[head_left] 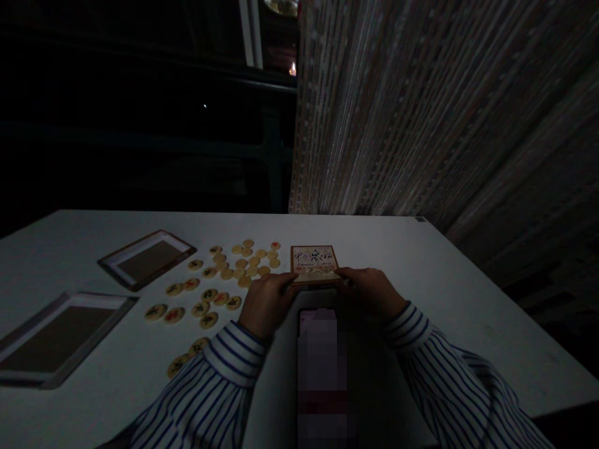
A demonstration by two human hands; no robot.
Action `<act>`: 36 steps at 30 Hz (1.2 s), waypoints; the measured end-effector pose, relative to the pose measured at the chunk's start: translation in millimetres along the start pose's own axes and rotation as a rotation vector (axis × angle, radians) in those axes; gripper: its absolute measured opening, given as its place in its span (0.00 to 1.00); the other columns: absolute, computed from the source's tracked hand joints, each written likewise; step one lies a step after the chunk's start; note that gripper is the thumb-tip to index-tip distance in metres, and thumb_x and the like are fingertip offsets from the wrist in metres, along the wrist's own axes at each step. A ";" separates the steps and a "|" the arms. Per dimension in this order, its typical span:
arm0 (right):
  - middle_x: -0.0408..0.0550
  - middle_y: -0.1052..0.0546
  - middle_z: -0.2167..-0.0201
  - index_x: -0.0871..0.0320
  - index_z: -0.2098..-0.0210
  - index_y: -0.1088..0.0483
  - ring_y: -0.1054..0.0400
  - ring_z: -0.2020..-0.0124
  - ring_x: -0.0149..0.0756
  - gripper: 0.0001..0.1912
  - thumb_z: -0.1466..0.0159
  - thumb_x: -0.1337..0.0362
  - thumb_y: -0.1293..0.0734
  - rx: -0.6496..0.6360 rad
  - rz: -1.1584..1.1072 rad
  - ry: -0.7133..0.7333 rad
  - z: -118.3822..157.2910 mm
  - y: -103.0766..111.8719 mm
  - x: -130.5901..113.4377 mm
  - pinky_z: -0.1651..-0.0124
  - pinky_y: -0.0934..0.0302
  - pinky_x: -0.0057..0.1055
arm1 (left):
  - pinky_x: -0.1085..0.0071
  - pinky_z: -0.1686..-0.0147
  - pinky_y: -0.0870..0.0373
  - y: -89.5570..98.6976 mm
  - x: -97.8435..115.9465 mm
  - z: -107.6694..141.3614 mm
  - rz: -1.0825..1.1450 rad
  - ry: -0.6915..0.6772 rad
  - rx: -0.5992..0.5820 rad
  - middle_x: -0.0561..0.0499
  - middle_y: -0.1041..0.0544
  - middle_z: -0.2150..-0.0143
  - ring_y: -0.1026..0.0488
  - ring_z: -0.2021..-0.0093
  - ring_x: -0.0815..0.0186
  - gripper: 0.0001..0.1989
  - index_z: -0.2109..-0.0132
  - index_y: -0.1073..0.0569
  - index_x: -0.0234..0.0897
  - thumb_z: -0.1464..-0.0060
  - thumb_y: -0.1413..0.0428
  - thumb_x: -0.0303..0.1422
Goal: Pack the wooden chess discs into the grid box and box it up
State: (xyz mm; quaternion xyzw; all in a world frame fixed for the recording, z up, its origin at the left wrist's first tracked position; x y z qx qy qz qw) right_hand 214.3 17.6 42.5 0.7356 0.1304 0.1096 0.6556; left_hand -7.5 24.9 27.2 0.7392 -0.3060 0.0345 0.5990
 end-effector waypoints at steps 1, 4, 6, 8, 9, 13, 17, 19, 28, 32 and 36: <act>0.47 0.22 0.65 0.53 0.51 0.36 0.28 0.68 0.37 0.18 0.38 0.57 0.45 -0.001 -0.003 0.002 0.0 0.0 -0.1 0.69 0.40 0.29 | 0.64 0.59 0.32 0.2 0.3 0.1 -0.006 0.001 0.000 0.46 0.23 0.58 0.28 0.58 0.60 0.17 0.52 0.28 0.37 0.47 0.50 0.36; 0.47 0.22 0.65 0.53 0.51 0.35 0.28 0.67 0.37 0.18 0.37 0.56 0.46 0.002 -0.009 0.004 0.1 0.7 -0.4 0.68 0.39 0.30 | 0.64 0.58 0.32 0.5 0.9 0.4 -0.015 0.003 0.005 0.46 0.23 0.58 0.28 0.58 0.60 0.17 0.52 0.28 0.38 0.47 0.50 0.37; 0.48 0.22 0.64 0.53 0.51 0.35 0.28 0.67 0.37 0.19 0.37 0.56 0.46 0.001 -0.004 0.001 0.3 1.4 -0.6 0.67 0.39 0.30 | 0.64 0.58 0.32 0.0 0.7 0.4 -0.017 -0.001 0.006 0.46 0.23 0.58 0.28 0.58 0.60 0.16 0.52 0.28 0.38 0.47 0.50 0.37; 0.48 0.22 0.64 0.53 0.51 0.35 0.28 0.66 0.36 0.18 0.37 0.56 0.46 -0.006 -0.005 -0.004 0.4 2.0 -0.7 0.66 0.39 0.30 | 0.64 0.58 0.32 -0.9 0.0 0.3 -0.021 -0.010 0.006 0.46 0.23 0.58 0.28 0.57 0.60 0.16 0.52 0.28 0.38 0.47 0.50 0.37; 0.47 0.22 0.64 0.52 0.51 0.35 0.28 0.66 0.36 0.18 0.37 0.56 0.45 -0.011 -0.012 -0.004 0.3 2.1 -0.7 0.66 0.39 0.30 | 0.64 0.57 0.33 -1.3 -0.5 0.2 -0.023 -0.015 0.006 0.47 0.23 0.58 0.28 0.57 0.60 0.16 0.52 0.28 0.38 0.47 0.50 0.37; 0.46 0.22 0.64 0.52 0.52 0.34 0.28 0.66 0.34 0.17 0.37 0.56 0.45 -0.023 -0.049 -0.005 -0.1 1.2 0.0 0.67 0.40 0.28 | 0.64 0.57 0.33 -1.8 -1.0 0.2 -0.037 -0.026 0.000 0.47 0.24 0.57 0.29 0.56 0.60 0.16 0.52 0.28 0.38 0.46 0.50 0.37; 0.46 0.23 0.63 0.52 0.53 0.34 0.28 0.66 0.34 0.17 0.37 0.57 0.45 -0.016 -0.060 0.009 -0.1 0.1 0.9 0.66 0.40 0.28 | 0.63 0.57 0.34 -0.9 0.2 0.5 -0.055 -0.020 -0.014 0.48 0.24 0.57 0.29 0.56 0.59 0.15 0.53 0.28 0.38 0.47 0.50 0.36; 0.46 0.23 0.63 0.53 0.53 0.33 0.28 0.66 0.34 0.16 0.37 0.57 0.44 -0.010 -0.065 0.016 0.0 -0.3 1.5 0.66 0.40 0.28 | 0.63 0.57 0.34 -0.8 0.5 0.4 -0.058 -0.019 -0.013 0.48 0.24 0.56 0.29 0.56 0.59 0.15 0.53 0.28 0.38 0.47 0.49 0.35; 0.45 0.23 0.62 0.52 0.54 0.33 0.29 0.63 0.36 0.15 0.38 0.57 0.43 -0.016 -0.049 0.038 -1.0 -4.7 4.6 0.65 0.40 0.28 | 0.62 0.58 0.35 -0.5 1.2 0.7 -0.103 -0.033 -0.029 0.49 0.24 0.57 0.30 0.57 0.59 0.15 0.53 0.28 0.39 0.47 0.50 0.35; 0.46 0.24 0.61 0.52 0.54 0.33 0.30 0.62 0.36 0.15 0.38 0.57 0.43 -0.031 -0.050 0.052 -1.6 -4.4 5.8 0.65 0.40 0.29 | 0.62 0.59 0.35 0.3 2.5 0.8 -0.126 -0.049 -0.029 0.49 0.24 0.57 0.30 0.58 0.59 0.14 0.53 0.28 0.40 0.46 0.50 0.35; 0.47 0.24 0.61 0.52 0.54 0.33 0.30 0.63 0.35 0.15 0.38 0.57 0.43 -0.062 -0.043 0.037 -2.5 -3.5 5.8 0.65 0.41 0.29 | 0.62 0.60 0.35 0.7 3.5 0.4 -0.142 -0.056 -0.034 0.49 0.23 0.58 0.30 0.58 0.59 0.14 0.54 0.28 0.40 0.46 0.51 0.36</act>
Point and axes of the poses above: each hand's wrist, its own z-axis away from the middle knuckle, its own y-axis out of the back of the hand, x = y × z, the point moved 1 cm from there along -z, towards the middle knuckle
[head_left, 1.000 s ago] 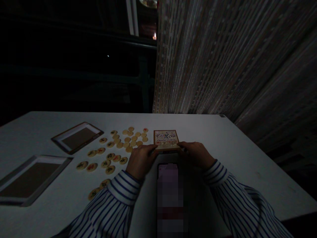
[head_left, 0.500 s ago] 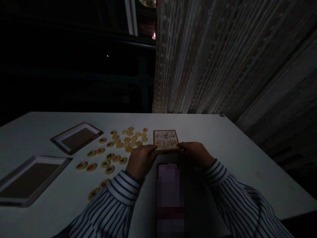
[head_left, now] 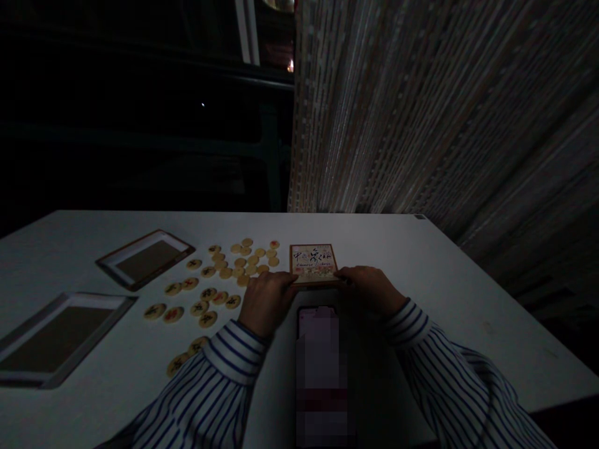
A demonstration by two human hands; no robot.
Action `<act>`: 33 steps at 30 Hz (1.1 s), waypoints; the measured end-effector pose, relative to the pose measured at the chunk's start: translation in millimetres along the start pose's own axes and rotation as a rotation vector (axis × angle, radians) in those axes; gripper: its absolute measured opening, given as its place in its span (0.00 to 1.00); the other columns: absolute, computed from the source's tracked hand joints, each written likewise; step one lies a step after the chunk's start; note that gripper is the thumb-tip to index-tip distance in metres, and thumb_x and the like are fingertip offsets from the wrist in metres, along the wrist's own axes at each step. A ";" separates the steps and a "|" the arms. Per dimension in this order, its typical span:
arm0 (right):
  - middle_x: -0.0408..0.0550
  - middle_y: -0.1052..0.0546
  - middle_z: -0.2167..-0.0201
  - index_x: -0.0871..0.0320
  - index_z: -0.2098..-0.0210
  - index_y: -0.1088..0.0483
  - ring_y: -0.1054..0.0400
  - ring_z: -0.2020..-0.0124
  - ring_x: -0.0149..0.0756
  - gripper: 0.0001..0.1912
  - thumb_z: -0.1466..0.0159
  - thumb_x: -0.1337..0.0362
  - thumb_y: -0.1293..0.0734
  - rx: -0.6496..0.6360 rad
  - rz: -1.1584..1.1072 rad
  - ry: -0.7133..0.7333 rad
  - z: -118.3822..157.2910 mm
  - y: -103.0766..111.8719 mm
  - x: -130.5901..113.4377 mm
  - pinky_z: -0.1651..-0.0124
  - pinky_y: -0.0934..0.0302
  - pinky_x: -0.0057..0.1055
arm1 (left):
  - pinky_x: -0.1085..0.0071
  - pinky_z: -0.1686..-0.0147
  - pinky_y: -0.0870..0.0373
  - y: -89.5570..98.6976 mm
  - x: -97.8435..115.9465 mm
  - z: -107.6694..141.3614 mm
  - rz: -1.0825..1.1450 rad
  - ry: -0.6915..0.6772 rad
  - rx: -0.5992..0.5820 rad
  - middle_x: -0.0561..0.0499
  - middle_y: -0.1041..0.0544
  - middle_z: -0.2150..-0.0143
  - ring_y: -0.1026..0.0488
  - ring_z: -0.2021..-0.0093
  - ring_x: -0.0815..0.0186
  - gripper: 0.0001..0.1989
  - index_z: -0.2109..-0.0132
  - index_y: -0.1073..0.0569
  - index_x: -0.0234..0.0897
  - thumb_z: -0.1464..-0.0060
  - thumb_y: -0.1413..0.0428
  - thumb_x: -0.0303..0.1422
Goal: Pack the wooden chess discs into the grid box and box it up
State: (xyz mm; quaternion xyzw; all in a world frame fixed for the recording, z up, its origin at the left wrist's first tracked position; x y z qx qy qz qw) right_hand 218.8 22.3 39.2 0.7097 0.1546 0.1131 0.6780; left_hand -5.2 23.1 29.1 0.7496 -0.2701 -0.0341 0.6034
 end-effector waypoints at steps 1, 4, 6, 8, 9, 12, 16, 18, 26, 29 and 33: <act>0.47 0.24 0.61 0.53 0.54 0.33 0.30 0.63 0.35 0.15 0.38 0.57 0.43 -0.003 0.001 -0.002 -0.3 0.2 -0.2 0.65 0.41 0.28 | 0.62 0.60 0.35 0.0 0.4 -0.1 -0.003 -0.003 -0.002 0.49 0.23 0.58 0.30 0.58 0.59 0.15 0.54 0.28 0.40 0.46 0.51 0.36; 0.46 0.24 0.62 0.52 0.55 0.33 0.30 0.63 0.35 0.14 0.38 0.57 0.43 -0.006 0.001 -0.005 -0.9 0.5 -0.6 0.66 0.41 0.28 | 0.61 0.60 0.36 -0.1 1.8 -0.4 -0.024 -0.010 0.023 0.48 0.25 0.55 0.31 0.57 0.58 0.15 0.55 0.27 0.41 0.45 0.53 0.39; 0.46 0.24 0.62 0.52 0.56 0.33 0.30 0.64 0.36 0.14 0.38 0.57 0.43 -0.010 -0.001 -0.002 -0.9 0.4 -0.7 0.67 0.41 0.28 | 0.60 0.60 0.37 -0.4 2.9 -0.6 -0.052 -0.009 0.049 0.48 0.26 0.53 0.32 0.56 0.57 0.16 0.57 0.26 0.42 0.44 0.55 0.40; 0.46 0.24 0.63 0.52 0.56 0.33 0.30 0.64 0.35 0.14 0.37 0.57 0.43 -0.009 -0.014 0.006 -0.6 0.4 -0.5 0.66 0.41 0.28 | 0.59 0.59 0.37 -0.8 3.8 -0.9 -0.067 -0.007 0.062 0.49 0.27 0.52 0.32 0.56 0.56 0.16 0.58 0.25 0.43 0.43 0.56 0.39; 0.46 0.24 0.62 0.52 0.56 0.33 0.30 0.63 0.35 0.14 0.38 0.57 0.43 -0.005 -0.024 0.008 -0.3 0.5 -0.5 0.66 0.41 0.28 | 0.59 0.59 0.37 -1.0 4.1 -1.1 -0.066 -0.008 0.062 0.49 0.27 0.52 0.32 0.56 0.56 0.16 0.57 0.26 0.43 0.43 0.56 0.38; 0.47 0.25 0.59 0.54 0.56 0.33 0.31 0.60 0.34 0.14 0.38 0.58 0.43 0.028 -0.057 0.027 0.2 0.9 -1.2 0.62 0.40 0.29 | 0.59 0.59 0.37 -1.1 4.5 -1.7 -0.055 -0.010 0.059 0.49 0.27 0.52 0.33 0.56 0.57 0.15 0.56 0.26 0.43 0.43 0.56 0.37; 0.50 0.31 0.50 0.56 0.55 0.33 0.35 0.54 0.35 0.16 0.37 0.59 0.45 0.142 -0.067 0.048 -0.5 -0.2 -3.6 0.57 0.38 0.30 | 0.58 0.60 0.37 -0.3 4.2 -2.5 -0.047 -0.021 0.056 0.50 0.27 0.52 0.33 0.56 0.56 0.15 0.56 0.27 0.43 0.43 0.55 0.37; 0.51 0.34 0.47 0.57 0.52 0.34 0.37 0.51 0.36 0.17 0.36 0.60 0.45 0.179 -0.066 0.044 -1.6 -3.0 -4.1 0.54 0.39 0.32 | 0.58 0.59 0.37 0.3 4.2 -2.9 -0.040 -0.023 0.053 0.49 0.27 0.52 0.33 0.57 0.57 0.15 0.56 0.26 0.43 0.43 0.55 0.38; 0.50 0.34 0.46 0.57 0.48 0.36 0.38 0.49 0.36 0.19 0.37 0.60 0.45 0.108 -0.050 0.046 -6.2 -12.6 -1.8 0.49 0.41 0.34 | 0.58 0.58 0.38 5.9 5.8 -8.3 -0.050 -0.029 0.034 0.49 0.26 0.55 0.32 0.56 0.57 0.15 0.59 0.26 0.41 0.44 0.55 0.37; 0.50 0.34 0.46 0.57 0.49 0.36 0.37 0.49 0.37 0.19 0.37 0.60 0.45 0.108 -0.060 0.041 -6.2 -11.9 -2.4 0.50 0.40 0.35 | 0.57 0.56 0.38 7.1 5.9 -15.7 -0.073 -0.029 0.031 0.47 0.27 0.53 0.33 0.54 0.55 0.15 0.61 0.25 0.40 0.44 0.56 0.38; 0.50 0.34 0.46 0.56 0.49 0.36 0.37 0.50 0.36 0.18 0.37 0.61 0.45 0.131 -0.076 0.041 -6.0 -13.7 -2.4 0.50 0.40 0.35 | 0.58 0.51 0.40 0.5 2.8 -29.5 -0.088 -0.076 0.040 0.43 0.32 0.47 0.37 0.48 0.56 0.17 0.54 0.29 0.36 0.43 0.57 0.38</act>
Point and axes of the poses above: each hand's wrist, its own z-axis away from the middle knuckle, its own y-axis out of the back of the hand, x = y × z, the point moved 1 cm from there along -z, towards the middle knuckle
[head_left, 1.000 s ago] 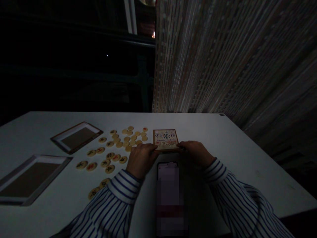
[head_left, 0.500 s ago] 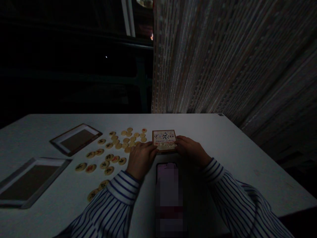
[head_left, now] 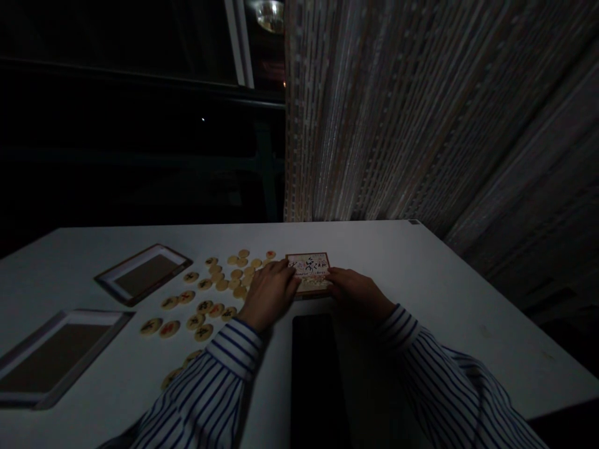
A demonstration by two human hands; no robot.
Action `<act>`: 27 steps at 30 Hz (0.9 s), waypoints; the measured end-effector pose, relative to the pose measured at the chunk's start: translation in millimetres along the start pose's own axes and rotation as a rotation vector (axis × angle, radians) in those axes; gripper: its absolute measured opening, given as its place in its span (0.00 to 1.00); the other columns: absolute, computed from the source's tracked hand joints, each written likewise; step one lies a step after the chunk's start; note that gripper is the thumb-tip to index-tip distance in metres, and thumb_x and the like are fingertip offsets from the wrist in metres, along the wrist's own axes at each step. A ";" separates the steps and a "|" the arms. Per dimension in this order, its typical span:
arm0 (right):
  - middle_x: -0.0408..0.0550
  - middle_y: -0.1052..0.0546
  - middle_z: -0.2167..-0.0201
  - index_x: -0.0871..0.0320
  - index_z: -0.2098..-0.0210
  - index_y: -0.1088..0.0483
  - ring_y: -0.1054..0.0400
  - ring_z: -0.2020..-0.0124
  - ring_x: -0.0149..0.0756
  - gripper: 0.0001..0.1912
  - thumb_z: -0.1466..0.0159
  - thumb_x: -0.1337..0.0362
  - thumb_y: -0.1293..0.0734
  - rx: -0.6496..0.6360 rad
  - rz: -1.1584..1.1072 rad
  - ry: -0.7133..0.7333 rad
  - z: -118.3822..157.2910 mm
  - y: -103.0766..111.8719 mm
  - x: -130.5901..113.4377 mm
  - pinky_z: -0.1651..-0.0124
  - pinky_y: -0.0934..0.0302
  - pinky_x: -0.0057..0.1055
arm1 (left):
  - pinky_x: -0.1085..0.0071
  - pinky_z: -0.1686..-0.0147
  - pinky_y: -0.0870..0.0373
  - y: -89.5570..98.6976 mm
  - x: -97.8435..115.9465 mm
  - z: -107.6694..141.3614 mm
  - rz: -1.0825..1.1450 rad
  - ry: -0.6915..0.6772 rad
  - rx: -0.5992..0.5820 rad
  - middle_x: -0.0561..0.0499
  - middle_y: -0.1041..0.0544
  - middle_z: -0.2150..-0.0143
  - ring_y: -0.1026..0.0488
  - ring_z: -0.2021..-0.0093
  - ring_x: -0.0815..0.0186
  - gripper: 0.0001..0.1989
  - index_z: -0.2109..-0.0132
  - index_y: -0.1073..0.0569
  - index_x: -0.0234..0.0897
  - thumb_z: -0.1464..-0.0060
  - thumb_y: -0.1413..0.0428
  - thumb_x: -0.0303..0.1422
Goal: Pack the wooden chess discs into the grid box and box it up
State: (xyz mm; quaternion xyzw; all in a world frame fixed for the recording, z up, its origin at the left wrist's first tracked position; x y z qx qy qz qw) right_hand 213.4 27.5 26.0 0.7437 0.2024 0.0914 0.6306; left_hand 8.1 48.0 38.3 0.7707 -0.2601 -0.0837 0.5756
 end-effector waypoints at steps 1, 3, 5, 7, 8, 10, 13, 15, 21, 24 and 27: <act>0.50 0.34 0.46 0.56 0.49 0.36 0.37 0.50 0.36 0.18 0.37 0.61 0.44 0.006 -0.007 0.003 -0.2 -1.1 0.4 0.50 0.40 0.35 | 0.59 0.49 0.41 -3.0 -1.3 -3.3 0.003 -0.006 -0.002 0.42 0.34 0.45 0.38 0.46 0.57 0.18 0.51 0.31 0.36 0.43 0.57 0.38; 0.50 0.34 0.46 0.56 0.50 0.35 0.37 0.50 0.36 0.18 0.37 0.61 0.44 0.017 -0.024 0.011 -0.8 -3.2 1.6 0.50 0.40 0.35 | 0.60 0.48 0.43 -8.9 -3.4 -9.3 0.008 -0.019 -0.024 0.40 0.36 0.44 0.39 0.44 0.57 0.19 0.48 0.34 0.34 0.42 0.58 0.38; 0.50 0.34 0.46 0.56 0.50 0.35 0.37 0.49 0.35 0.18 0.37 0.60 0.44 0.020 -0.039 0.018 -1.5 -4.7 2.7 0.49 0.41 0.34 | 0.60 0.47 0.43 -13.3 -4.9 -13.7 0.003 -0.025 -0.041 0.39 0.36 0.44 0.39 0.44 0.57 0.20 0.48 0.35 0.33 0.42 0.59 0.37; 0.50 0.34 0.46 0.56 0.50 0.35 0.38 0.49 0.35 0.18 0.37 0.60 0.44 0.018 -0.046 0.021 -2.1 -5.1 3.8 0.49 0.42 0.33 | 0.61 0.47 0.42 -15.6 -5.5 -16.3 -0.012 -0.031 -0.050 0.39 0.36 0.44 0.38 0.45 0.57 0.19 0.49 0.34 0.32 0.41 0.60 0.37; 0.49 0.33 0.47 0.56 0.51 0.35 0.38 0.49 0.35 0.17 0.37 0.60 0.44 0.018 -0.047 0.022 -2.4 -5.0 4.3 0.49 0.42 0.33 | 0.61 0.47 0.42 -16.1 -5.5 -17.1 -0.021 -0.035 -0.052 0.39 0.35 0.44 0.38 0.45 0.57 0.19 0.49 0.34 0.33 0.41 0.60 0.37; 0.49 0.33 0.47 0.56 0.51 0.35 0.38 0.49 0.35 0.17 0.37 0.60 0.44 0.014 -0.045 0.034 -3.2 -4.3 5.0 0.49 0.42 0.33 | 0.62 0.48 0.41 -16.1 -5.3 -17.7 -0.035 -0.043 -0.055 0.40 0.34 0.45 0.37 0.46 0.57 0.19 0.50 0.33 0.33 0.41 0.60 0.37; 0.50 0.32 0.49 0.58 0.53 0.34 0.37 0.51 0.36 0.16 0.38 0.60 0.44 0.020 -0.042 0.049 -6.0 -3.3 5.7 0.50 0.43 0.33 | 0.62 0.49 0.40 -14.9 -5.0 -17.9 -0.032 -0.049 -0.059 0.40 0.33 0.46 0.36 0.47 0.57 0.18 0.51 0.33 0.33 0.41 0.59 0.36; 0.50 0.31 0.50 0.58 0.54 0.34 0.38 0.51 0.35 0.16 0.38 0.61 0.44 0.044 -0.044 0.042 -8.5 -2.3 5.2 0.51 0.43 0.33 | 0.62 0.49 0.40 -14.4 -5.2 -18.3 -0.017 -0.049 -0.066 0.41 0.33 0.47 0.35 0.47 0.58 0.18 0.51 0.33 0.33 0.42 0.59 0.36; 0.50 0.28 0.57 0.59 0.58 0.32 0.36 0.56 0.35 0.13 0.37 0.63 0.44 0.157 -0.102 -0.012 -1.0 11.9 -5.1 0.53 0.43 0.32 | 0.60 0.47 0.42 -10.2 -2.6 -13.6 0.020 -0.018 0.019 0.41 0.33 0.46 0.37 0.46 0.58 0.18 0.51 0.32 0.33 0.41 0.59 0.36; 0.49 0.26 0.67 0.60 0.63 0.31 0.34 0.65 0.33 0.12 0.38 0.64 0.43 0.151 -0.166 -0.041 19.1 18.6 -14.0 0.60 0.41 0.29 | 0.59 0.46 0.42 2.2 3.1 1.1 0.091 -0.026 0.098 0.41 0.32 0.48 0.37 0.46 0.59 0.17 0.51 0.32 0.33 0.41 0.59 0.36; 0.47 0.26 0.69 0.57 0.65 0.29 0.34 0.68 0.32 0.11 0.39 0.64 0.43 -0.006 -0.210 -0.099 46.8 16.6 -23.7 0.64 0.41 0.27 | 0.59 0.47 0.39 18.0 6.0 26.8 0.226 -0.081 0.061 0.43 0.31 0.48 0.35 0.47 0.61 0.16 0.49 0.34 0.36 0.43 0.56 0.36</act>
Point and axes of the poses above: each hand's wrist, its own z-axis away from the middle knuckle, its own y-axis out of the back of the hand, x = y × z, the point moved 1 cm from there along -z, towards the middle knuckle
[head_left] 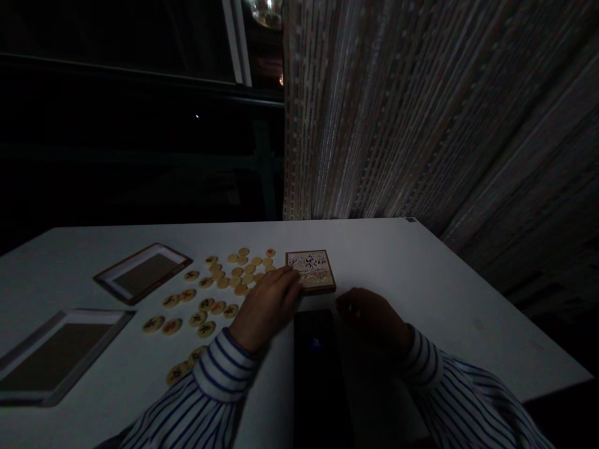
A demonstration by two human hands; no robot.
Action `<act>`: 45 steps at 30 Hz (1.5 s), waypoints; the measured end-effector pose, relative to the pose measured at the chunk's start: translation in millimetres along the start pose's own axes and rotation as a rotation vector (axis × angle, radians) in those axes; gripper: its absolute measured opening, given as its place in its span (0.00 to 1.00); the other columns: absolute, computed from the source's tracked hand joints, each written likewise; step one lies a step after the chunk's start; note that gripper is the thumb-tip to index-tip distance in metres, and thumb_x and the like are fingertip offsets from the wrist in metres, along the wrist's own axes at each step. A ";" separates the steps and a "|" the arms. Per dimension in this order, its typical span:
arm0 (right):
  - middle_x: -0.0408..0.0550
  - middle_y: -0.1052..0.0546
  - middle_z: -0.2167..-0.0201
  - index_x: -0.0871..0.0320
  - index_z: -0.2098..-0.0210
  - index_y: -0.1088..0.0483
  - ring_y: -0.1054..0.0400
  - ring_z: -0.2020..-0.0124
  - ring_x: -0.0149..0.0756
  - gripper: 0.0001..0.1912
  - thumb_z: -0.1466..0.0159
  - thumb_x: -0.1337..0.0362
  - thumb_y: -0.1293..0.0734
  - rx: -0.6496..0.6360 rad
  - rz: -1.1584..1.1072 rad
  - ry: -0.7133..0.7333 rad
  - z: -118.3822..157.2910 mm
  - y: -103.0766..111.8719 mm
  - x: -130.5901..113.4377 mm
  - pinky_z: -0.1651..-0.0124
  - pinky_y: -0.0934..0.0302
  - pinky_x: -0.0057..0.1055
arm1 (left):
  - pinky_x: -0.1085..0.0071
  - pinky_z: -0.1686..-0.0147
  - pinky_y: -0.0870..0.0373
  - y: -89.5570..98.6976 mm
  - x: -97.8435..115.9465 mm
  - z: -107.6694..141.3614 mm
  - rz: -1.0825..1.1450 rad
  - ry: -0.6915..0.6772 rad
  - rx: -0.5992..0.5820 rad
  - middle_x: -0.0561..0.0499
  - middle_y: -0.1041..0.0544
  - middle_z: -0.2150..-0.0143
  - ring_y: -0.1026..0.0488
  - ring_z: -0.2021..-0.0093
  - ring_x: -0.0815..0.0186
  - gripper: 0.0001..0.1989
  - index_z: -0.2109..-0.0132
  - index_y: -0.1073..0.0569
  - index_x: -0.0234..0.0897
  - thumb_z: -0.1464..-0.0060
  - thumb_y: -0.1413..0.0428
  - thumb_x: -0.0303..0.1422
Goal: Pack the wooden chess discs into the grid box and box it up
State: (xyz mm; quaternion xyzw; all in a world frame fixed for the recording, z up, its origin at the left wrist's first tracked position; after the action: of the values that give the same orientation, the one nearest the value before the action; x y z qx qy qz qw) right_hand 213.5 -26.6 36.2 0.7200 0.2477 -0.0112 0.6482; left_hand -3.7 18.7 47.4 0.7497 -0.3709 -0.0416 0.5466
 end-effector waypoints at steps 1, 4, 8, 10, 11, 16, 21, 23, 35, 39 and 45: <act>0.47 0.26 0.68 0.57 0.65 0.29 0.34 0.67 0.32 0.11 0.39 0.65 0.42 -0.050 -0.014 -0.013 9.9 -2.6 -2.2 0.64 0.41 0.27 | 0.60 0.46 0.39 4.2 1.5 9.6 0.065 -0.030 -0.080 0.45 0.32 0.46 0.36 0.46 0.62 0.18 0.47 0.37 0.38 0.44 0.54 0.36; 0.46 0.26 0.72 0.57 0.71 0.29 0.35 0.70 0.31 0.11 0.39 0.64 0.42 -0.178 -0.002 0.079 36.5 -11.7 -10.8 0.65 0.41 0.27 | 0.57 0.43 0.43 10.9 0.8 37.4 0.190 -0.074 -0.310 0.46 0.41 0.39 0.43 0.41 0.59 0.33 0.40 0.46 0.43 0.52 0.45 0.40; 0.47 0.27 0.73 0.57 0.70 0.30 0.36 0.71 0.30 0.14 0.37 0.63 0.45 -0.131 0.018 0.130 57.0 -19.8 -21.0 0.68 0.43 0.26 | 0.54 0.43 0.44 6.7 -3.2 57.9 0.276 -0.046 -0.399 0.41 0.44 0.38 0.45 0.40 0.53 0.44 0.39 0.49 0.42 0.61 0.39 0.42; 0.47 0.27 0.73 0.57 0.71 0.30 0.37 0.71 0.31 0.13 0.38 0.61 0.44 -0.112 0.062 0.188 60.8 -22.3 -23.8 0.68 0.44 0.28 | 0.52 0.44 0.45 2.3 -3.6 61.0 0.274 -0.044 -0.408 0.39 0.44 0.38 0.46 0.40 0.51 0.46 0.39 0.48 0.40 0.64 0.38 0.42; 0.47 0.27 0.73 0.57 0.71 0.30 0.37 0.72 0.32 0.13 0.38 0.60 0.43 -0.107 0.084 0.227 61.7 -23.2 -24.5 0.67 0.44 0.29 | 0.51 0.44 0.45 0.1 -3.7 61.6 0.264 -0.046 -0.415 0.37 0.44 0.38 0.46 0.40 0.50 0.47 0.39 0.48 0.39 0.65 0.37 0.42; 0.45 0.26 0.74 0.56 0.72 0.30 0.37 0.72 0.32 0.13 0.41 0.56 0.41 -0.123 0.123 0.330 63.8 -28.5 -23.0 0.66 0.45 0.31 | 0.48 0.45 0.45 -9.6 -6.7 63.5 0.229 -0.069 -0.401 0.36 0.43 0.39 0.45 0.41 0.48 0.50 0.39 0.48 0.38 0.69 0.37 0.44; 0.45 0.28 0.76 0.58 0.73 0.31 0.38 0.74 0.29 0.15 0.38 0.59 0.44 -0.034 0.003 0.235 65.0 -36.1 -18.6 0.69 0.46 0.28 | 0.47 0.46 0.45 -16.8 -12.5 65.1 0.205 -0.081 -0.402 0.36 0.42 0.40 0.45 0.42 0.46 0.51 0.39 0.48 0.38 0.70 0.37 0.46; 0.45 0.29 0.77 0.58 0.75 0.31 0.40 0.76 0.29 0.15 0.38 0.60 0.44 -0.024 -0.006 0.247 65.0 -37.4 -17.5 0.70 0.47 0.28 | 0.46 0.47 0.45 -17.4 -13.0 65.2 0.211 -0.078 -0.398 0.37 0.42 0.40 0.44 0.42 0.45 0.51 0.39 0.48 0.39 0.71 0.36 0.46; 0.44 0.31 0.78 0.59 0.78 0.34 0.41 0.77 0.27 0.16 0.37 0.64 0.45 0.020 -0.035 0.005 62.4 -35.9 -23.2 0.72 0.50 0.26 | 0.49 0.46 0.46 -12.1 -6.8 60.7 0.220 -0.130 -0.391 0.40 0.40 0.41 0.43 0.43 0.48 0.46 0.40 0.46 0.41 0.67 0.38 0.47; 0.46 0.30 0.77 0.59 0.74 0.34 0.39 0.76 0.29 0.14 0.37 0.64 0.47 0.085 -0.066 -0.005 61.9 -37.9 -24.1 0.71 0.47 0.28 | 0.50 0.46 0.45 -12.0 -7.9 61.3 0.205 -0.120 -0.382 0.39 0.40 0.41 0.43 0.43 0.49 0.46 0.40 0.46 0.40 0.66 0.39 0.47; 0.49 0.26 0.65 0.57 0.58 0.37 0.33 0.67 0.35 0.15 0.42 0.56 0.38 0.062 -0.145 -0.020 59.3 -30.7 -31.2 0.66 0.41 0.30 | 0.49 0.47 0.45 -12.6 -9.0 60.8 0.209 -0.154 -0.361 0.40 0.39 0.42 0.42 0.43 0.49 0.45 0.40 0.47 0.41 0.65 0.40 0.47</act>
State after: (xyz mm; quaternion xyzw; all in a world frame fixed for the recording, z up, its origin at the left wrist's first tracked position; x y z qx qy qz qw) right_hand 192.8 -91.8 8.8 0.7198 0.2924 -0.0731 0.6254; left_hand -32.1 -22.2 9.3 0.5918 -0.4739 -0.1076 0.6432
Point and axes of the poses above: each hand's wrist, its own z-axis away from the middle knuckle, its own y-axis out of the back of the hand, x = y × z, the point moved 1 cm from there along -z, towards the middle knuckle
